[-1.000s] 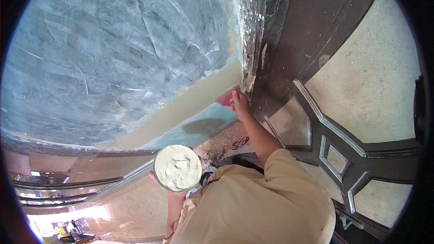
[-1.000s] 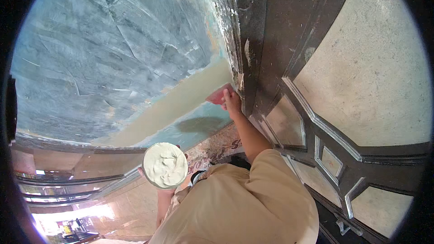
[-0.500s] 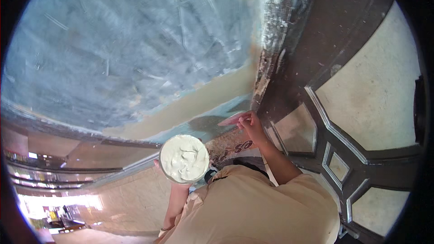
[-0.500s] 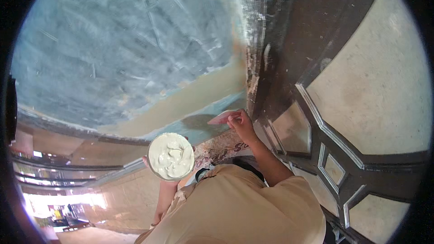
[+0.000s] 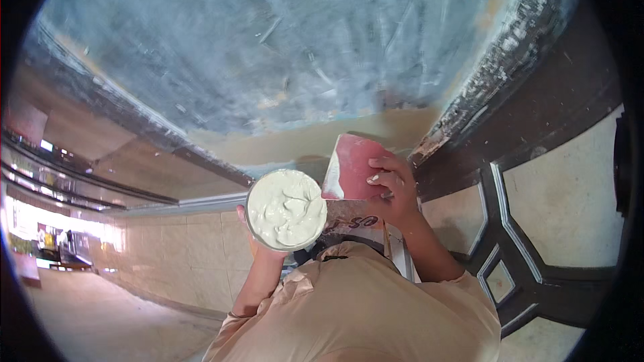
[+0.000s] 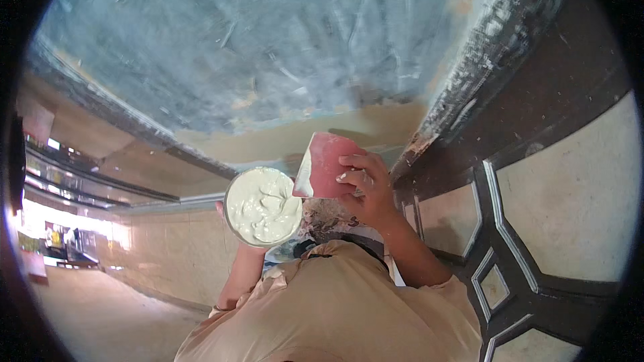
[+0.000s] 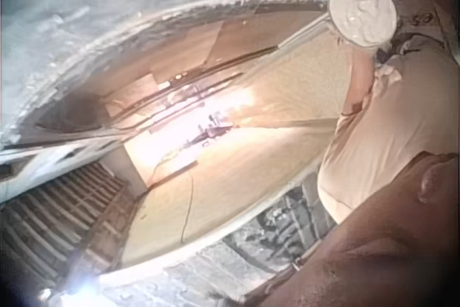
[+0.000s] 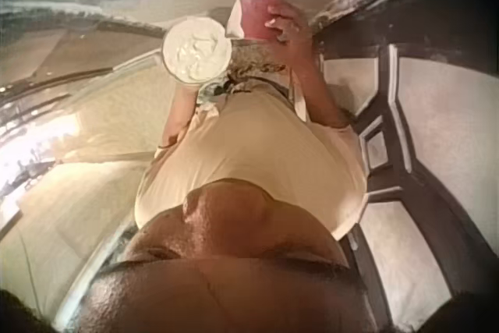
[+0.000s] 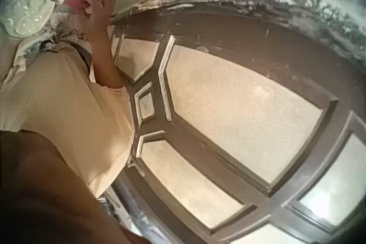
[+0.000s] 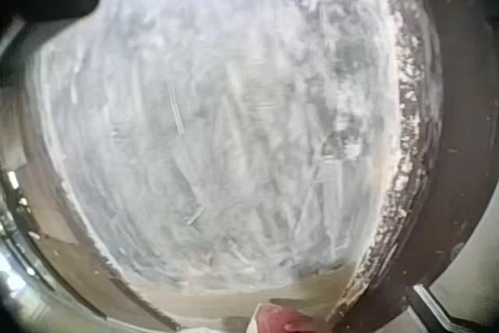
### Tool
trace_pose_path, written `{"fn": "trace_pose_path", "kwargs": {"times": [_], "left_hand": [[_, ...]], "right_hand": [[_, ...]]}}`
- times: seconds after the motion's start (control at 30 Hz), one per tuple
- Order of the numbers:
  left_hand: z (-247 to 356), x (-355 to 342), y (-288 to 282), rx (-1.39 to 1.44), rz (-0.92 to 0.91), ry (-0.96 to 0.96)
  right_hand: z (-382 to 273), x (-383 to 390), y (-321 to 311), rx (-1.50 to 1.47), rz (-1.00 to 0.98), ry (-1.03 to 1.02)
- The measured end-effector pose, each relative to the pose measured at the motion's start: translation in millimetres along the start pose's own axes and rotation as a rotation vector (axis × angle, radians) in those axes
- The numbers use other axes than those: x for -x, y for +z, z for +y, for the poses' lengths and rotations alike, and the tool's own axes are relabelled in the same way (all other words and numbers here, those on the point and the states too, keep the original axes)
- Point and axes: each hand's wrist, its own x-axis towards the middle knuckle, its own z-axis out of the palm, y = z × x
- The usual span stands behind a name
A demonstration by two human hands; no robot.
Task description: The person applies filler paste to a wall using a scraper tool.
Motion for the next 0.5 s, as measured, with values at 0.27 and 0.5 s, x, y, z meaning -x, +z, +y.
{"fn": "trace_pose_path", "kwargs": {"times": [0.27,0.5], "left_hand": [[15,10,16,0.025,-0.217,-0.04],[40,21,4,0.022,-0.194,-0.003]], "right_hand": [[-29,-26,27,0.229,-0.155,-0.247],[-58,-29,70,0.31,-0.167,-0.352]]}}
